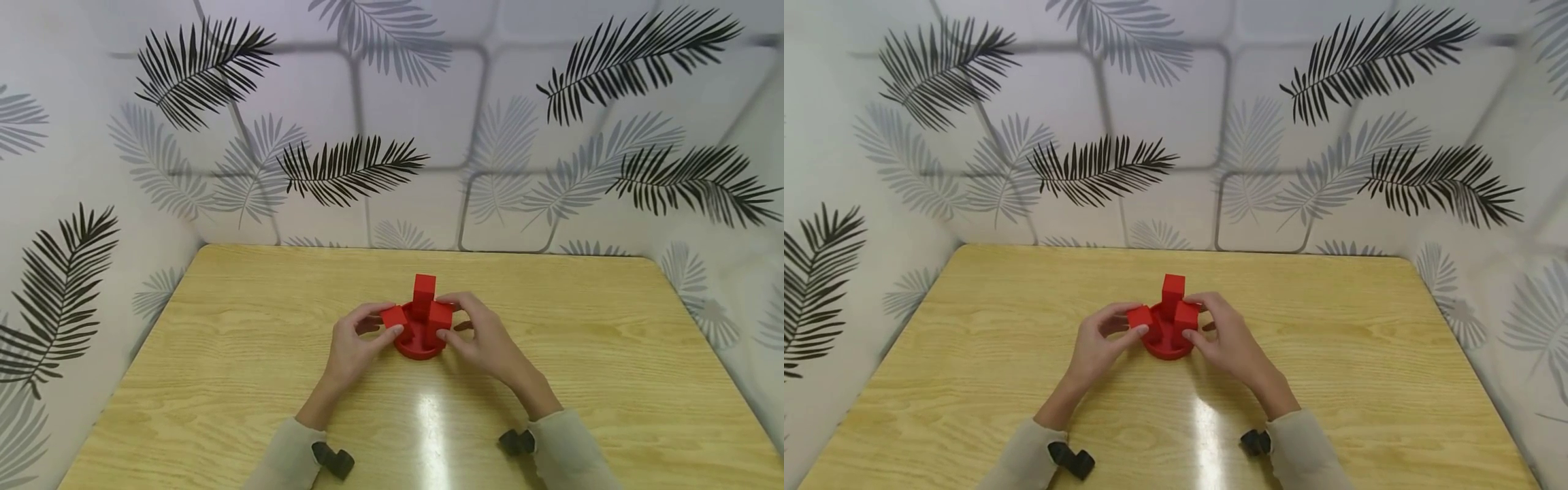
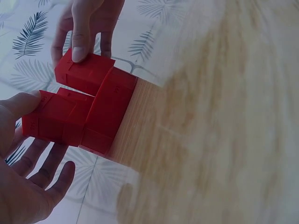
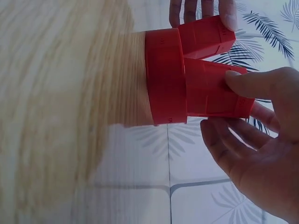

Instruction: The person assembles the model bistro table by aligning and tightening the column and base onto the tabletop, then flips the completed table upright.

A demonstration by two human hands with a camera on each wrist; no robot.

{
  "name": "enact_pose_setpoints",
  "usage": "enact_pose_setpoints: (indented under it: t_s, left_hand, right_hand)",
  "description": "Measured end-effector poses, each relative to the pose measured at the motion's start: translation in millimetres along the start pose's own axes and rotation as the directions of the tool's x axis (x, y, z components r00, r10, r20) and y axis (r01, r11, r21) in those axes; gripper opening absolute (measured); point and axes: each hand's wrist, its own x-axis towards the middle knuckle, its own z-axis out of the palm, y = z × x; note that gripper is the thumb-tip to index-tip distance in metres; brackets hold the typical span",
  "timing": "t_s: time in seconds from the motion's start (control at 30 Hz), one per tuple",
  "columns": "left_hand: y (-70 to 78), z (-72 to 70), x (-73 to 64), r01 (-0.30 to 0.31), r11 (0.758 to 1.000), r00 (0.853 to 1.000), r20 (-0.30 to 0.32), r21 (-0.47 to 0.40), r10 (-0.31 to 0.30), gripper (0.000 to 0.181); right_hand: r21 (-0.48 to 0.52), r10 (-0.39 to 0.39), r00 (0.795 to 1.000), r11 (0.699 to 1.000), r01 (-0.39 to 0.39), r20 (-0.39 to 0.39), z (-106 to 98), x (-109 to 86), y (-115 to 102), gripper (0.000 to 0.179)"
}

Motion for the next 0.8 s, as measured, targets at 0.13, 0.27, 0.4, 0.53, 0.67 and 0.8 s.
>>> enact_pose_setpoints:
  t_s: [0.13, 0.27, 0.4, 0.53, 0.67, 0.8]
  left_hand:
    - [-2.7, -1.3, -0.5, -0.011, 1.000, 1.000, 0.009, -0.013, 0.011, 0.037]
    - [-4.1, -1.9, -0.8, -0.023, 1.000, 1.000, 0.012, -0.017, 0.024, 0.037]
    - [-3.6, -2.3, -0.8, -0.031, 0.999, 0.999, 0.017, -0.023, 0.031, 0.037]
    - [-3.9, -2.1, -0.3, -0.031, 0.999, 0.999, 0.026, -0.017, 0.032, 0.036]
    - [-5.1, -1.2, -0.4, -0.031, 1.000, 0.999, 0.030, 0.006, 0.031, 0.035]
    - [11.9, -0.1, -3.9, -0.029, 1.000, 0.999, 0.020, 0.005, 0.029, 0.034]
  right_hand:
    - [0.022, 0.021, 1.000, 1.000, -0.021, 0.009, -2, -0.1, 1, 0.060]
    - [-0.011, 0.031, 0.998, 0.999, -0.031, 0.060, -4, -1.2, 1, 0.066]
    - [0.017, 0.028, 0.996, 0.999, -0.030, 0.082, -7, -2.6, 1, 0.055]
    - [0.031, 0.042, 0.997, 0.999, -0.044, 0.062, -7, -2.6, 1, 0.047]
    - [-0.007, 0.079, 0.995, 0.997, -0.079, 0.057, -6, -1.9, -1, 0.055]
    - [-0.029, 0.066, 0.993, 0.998, -0.064, 0.098, -7, -2.3, -2, 0.062]
